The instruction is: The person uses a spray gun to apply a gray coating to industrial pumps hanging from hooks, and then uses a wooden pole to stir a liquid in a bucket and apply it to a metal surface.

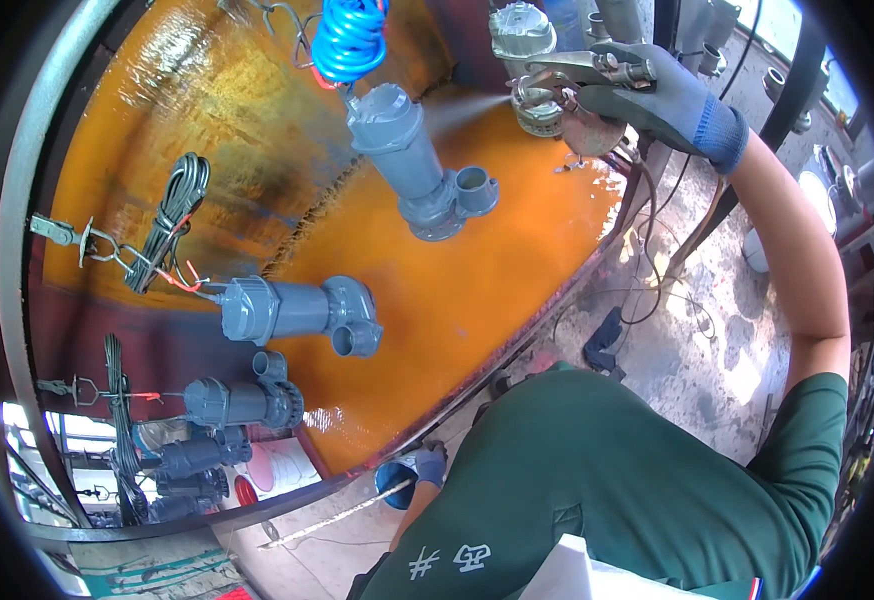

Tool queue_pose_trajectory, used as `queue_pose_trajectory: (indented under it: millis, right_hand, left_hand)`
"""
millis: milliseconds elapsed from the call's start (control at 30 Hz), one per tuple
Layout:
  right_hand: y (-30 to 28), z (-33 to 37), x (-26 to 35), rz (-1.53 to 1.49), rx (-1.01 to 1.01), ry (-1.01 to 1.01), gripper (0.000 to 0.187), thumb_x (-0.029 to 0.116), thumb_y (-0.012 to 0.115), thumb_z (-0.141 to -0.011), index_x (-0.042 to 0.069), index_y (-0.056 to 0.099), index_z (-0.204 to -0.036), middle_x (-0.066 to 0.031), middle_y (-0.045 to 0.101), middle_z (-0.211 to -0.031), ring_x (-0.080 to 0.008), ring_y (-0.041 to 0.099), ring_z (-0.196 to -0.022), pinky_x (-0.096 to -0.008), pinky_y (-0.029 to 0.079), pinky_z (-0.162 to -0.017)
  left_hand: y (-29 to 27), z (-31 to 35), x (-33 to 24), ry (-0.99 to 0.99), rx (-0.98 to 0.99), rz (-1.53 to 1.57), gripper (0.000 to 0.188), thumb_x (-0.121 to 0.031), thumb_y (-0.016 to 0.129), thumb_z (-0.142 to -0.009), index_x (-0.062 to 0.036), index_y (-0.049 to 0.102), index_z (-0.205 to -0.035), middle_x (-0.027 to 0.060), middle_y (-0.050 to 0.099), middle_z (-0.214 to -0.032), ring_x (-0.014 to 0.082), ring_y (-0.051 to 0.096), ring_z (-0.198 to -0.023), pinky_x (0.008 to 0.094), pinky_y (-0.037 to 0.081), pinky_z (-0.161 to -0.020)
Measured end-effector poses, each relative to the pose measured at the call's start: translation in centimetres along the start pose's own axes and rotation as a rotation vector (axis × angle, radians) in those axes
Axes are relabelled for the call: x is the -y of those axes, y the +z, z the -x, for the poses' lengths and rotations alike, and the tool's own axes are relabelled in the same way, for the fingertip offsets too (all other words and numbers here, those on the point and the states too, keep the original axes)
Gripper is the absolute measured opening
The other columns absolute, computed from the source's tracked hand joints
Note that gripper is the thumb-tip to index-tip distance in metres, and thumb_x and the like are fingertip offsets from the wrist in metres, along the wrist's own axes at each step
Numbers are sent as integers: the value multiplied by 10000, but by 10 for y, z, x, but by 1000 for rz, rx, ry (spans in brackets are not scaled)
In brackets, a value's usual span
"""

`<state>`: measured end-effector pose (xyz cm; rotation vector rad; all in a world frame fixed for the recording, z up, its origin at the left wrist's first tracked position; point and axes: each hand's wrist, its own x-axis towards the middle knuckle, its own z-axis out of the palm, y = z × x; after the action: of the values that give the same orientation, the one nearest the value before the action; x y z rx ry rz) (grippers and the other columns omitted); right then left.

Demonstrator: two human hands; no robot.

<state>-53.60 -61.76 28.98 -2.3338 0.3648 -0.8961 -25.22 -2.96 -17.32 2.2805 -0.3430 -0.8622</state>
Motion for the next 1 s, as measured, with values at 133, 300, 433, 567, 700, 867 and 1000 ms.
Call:
queue_pose_trajectory:
  millis: [133,300,433,567,700,867,1000]
  right_hand:
    - [-13,-6,-10,93,-60,-69,365,239,702,-954,-14,652,-1213,-48,680,-955,-75,576,-860,-262,510,-786]
    - [-16,-10,11,47,132,93,412,261,721,-953,-3,645,-1261,-46,705,-1028,-74,611,-883,-256,530,-801]
    - [-20,-20,-2,-30,14,39,428,267,721,-956,3,638,-1283,-61,704,-1064,-81,623,-897,-260,534,-822]
    - [-2,-20,15,31,-11,-34,410,256,718,-957,6,642,-1273,-60,705,-1047,-90,636,-906,-261,539,-833]
    - [-17,-20,8,44,60,95,396,251,726,-943,7,650,-1245,-66,708,-1032,-102,642,-916,-268,540,-825]
    - [-18,-34,63,28,140,385,467,235,695,-948,96,604,-1385,-69,722,-1048,-133,646,-897,-262,532,-781]
    - [-26,-26,34,238,102,288,356,248,689,-945,43,680,-1236,-127,727,-1079,-209,671,-981,-331,537,-884]
  left_hand:
    - [-3,14,4,-103,-27,-24,196,-183,605,-888,-22,716,-883,87,674,-692,182,656,-624,321,513,-566]
    - [-6,1,89,-139,-1,-289,283,-253,606,-893,-18,749,-826,100,724,-740,233,695,-686,364,531,-686]
    - [-5,-2,91,-269,9,-145,266,-248,617,-902,-21,750,-864,98,726,-756,216,694,-685,353,533,-657]
    - [6,26,12,-220,-56,-203,223,-198,625,-904,-18,741,-965,105,729,-791,196,686,-680,333,534,-643]
    - [15,-15,79,-231,10,-22,246,-244,632,-888,-43,755,-961,113,745,-828,219,705,-718,347,542,-678]
    - [12,-27,108,-74,79,-445,321,-339,580,-885,-96,765,-986,159,754,-940,336,716,-900,412,547,-816]
    - [9,-35,114,-93,50,-485,309,-342,585,-883,-109,767,-973,155,753,-960,344,706,-979,413,536,-870]
